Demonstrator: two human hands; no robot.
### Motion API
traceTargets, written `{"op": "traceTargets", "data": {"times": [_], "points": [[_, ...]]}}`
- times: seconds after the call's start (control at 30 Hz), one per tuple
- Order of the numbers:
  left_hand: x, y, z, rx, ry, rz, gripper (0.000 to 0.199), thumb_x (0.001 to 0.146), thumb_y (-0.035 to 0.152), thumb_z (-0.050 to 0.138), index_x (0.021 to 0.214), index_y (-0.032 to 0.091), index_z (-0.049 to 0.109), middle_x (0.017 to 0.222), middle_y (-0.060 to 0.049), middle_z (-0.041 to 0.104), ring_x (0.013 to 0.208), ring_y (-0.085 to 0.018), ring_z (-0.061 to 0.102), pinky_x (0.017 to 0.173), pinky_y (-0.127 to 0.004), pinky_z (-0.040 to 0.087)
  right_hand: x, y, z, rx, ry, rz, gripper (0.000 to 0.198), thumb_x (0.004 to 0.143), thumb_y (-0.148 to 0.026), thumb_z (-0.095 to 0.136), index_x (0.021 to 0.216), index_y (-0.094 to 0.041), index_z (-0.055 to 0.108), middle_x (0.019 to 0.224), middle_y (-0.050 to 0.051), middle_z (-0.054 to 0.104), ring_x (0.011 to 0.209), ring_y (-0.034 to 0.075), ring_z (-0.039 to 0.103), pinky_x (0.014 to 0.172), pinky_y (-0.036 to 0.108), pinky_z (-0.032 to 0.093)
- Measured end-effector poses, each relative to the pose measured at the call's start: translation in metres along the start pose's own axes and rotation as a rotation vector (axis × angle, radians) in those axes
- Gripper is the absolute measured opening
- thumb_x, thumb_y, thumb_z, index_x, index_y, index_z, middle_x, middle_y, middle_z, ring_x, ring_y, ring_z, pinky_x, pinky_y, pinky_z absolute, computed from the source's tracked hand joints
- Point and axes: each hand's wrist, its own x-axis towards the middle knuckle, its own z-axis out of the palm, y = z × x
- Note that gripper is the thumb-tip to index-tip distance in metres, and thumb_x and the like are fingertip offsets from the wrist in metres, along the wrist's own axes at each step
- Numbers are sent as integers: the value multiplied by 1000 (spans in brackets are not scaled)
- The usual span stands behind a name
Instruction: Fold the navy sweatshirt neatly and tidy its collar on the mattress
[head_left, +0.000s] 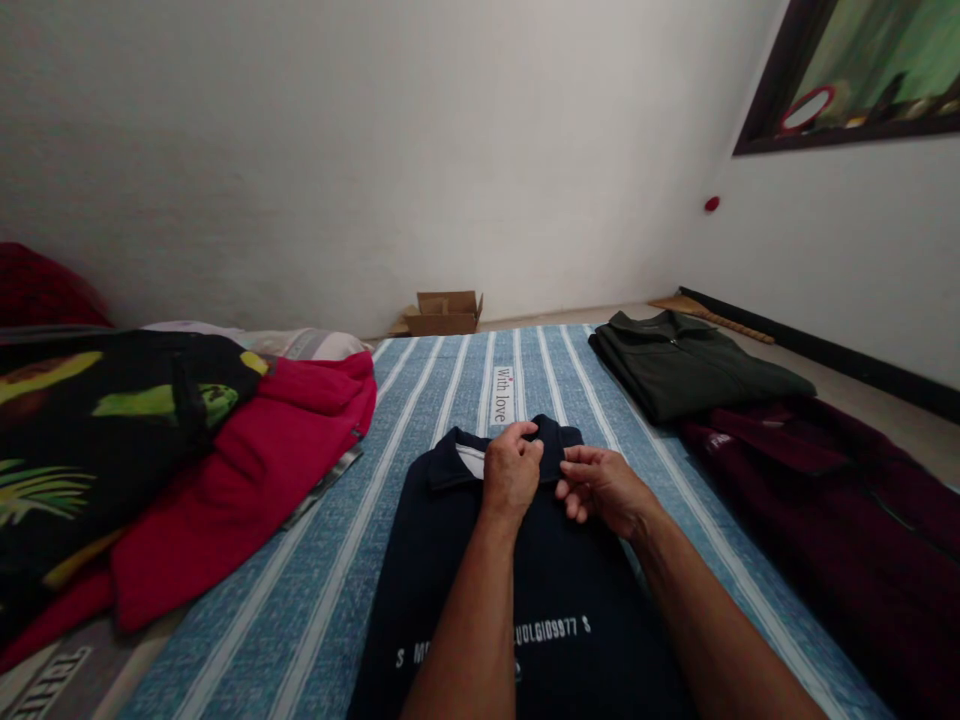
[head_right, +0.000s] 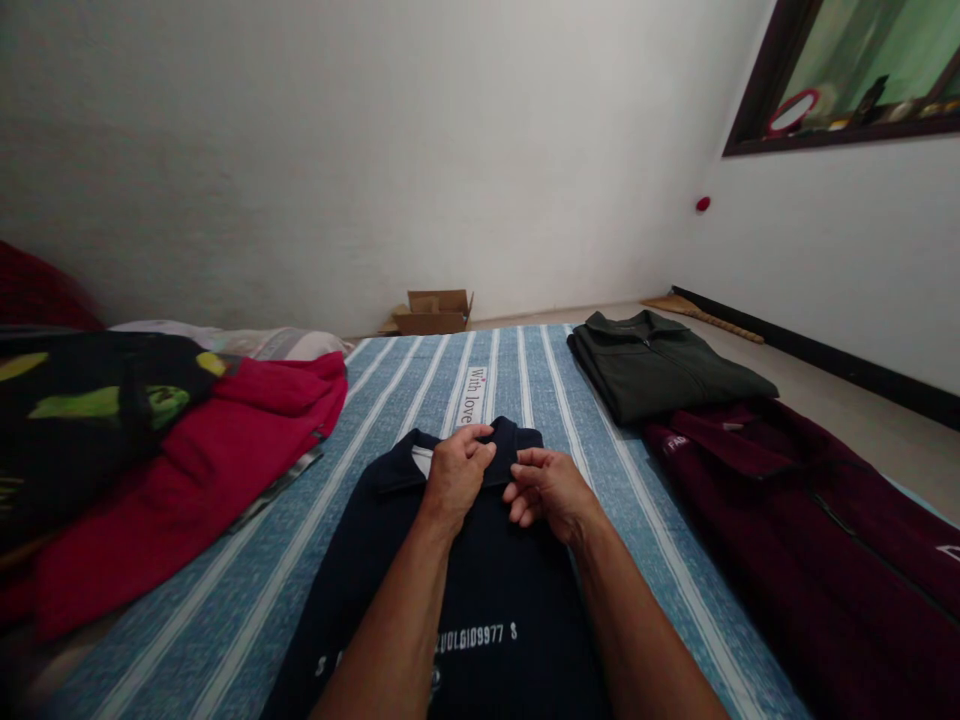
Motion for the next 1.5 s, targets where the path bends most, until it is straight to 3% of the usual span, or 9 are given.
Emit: {"op": "traceTargets", "data": {"times": [0.2,0.33,0.47,0.73,0.9,1.5], "points": [[0,5,-2,-115,-77,-21,24,72,13,51,88,17,69,59,5,55,55,-10,50,56,-21,38,1,1,2,-11,46,-42,25,70,-25,64,86,-16,48,55,1,65,36,13,56,31,17,39],[-4,10,-7,-156,-171,-54,22,67,13,59,86,16,70,67,2,64,66,-12,57,62,-22,42,2,1,1,-27,49,-49,23,70,-25,64,85,-16,49,55,2,64,36,12,56,31,16,38],[-6,14,-10,-197,-228,-106,34,59,5,63,92,14,69,82,0,70,76,-14,62,68,-22,45,2,1,2,-21,68,-74,26,67,-27,66,83,-17,50,55,1,64,35,12,55,31,16,37],[-5,13,-8,-193,-209,-178,39,59,2,64,97,13,68,85,-2,71,76,-13,63,67,-22,45,2,2,6,-78,209,-229,33,59,-31,72,79,-18,49,50,-2,61,32,11,51,28,16,33],[-5,13,-8,-220,-187,-170,39,59,0,64,95,13,68,83,-1,72,77,-14,64,69,-22,47,3,1,7,-192,244,-331,28,61,-33,72,72,-17,53,50,-4,59,31,10,51,28,16,32],[-7,15,-5,-219,-145,-117,38,57,-4,60,89,14,69,80,-2,73,80,-17,67,71,-25,50,2,2,10,-376,309,-384,21,68,-34,62,77,-14,65,54,-1,59,36,11,53,31,19,35]]}}
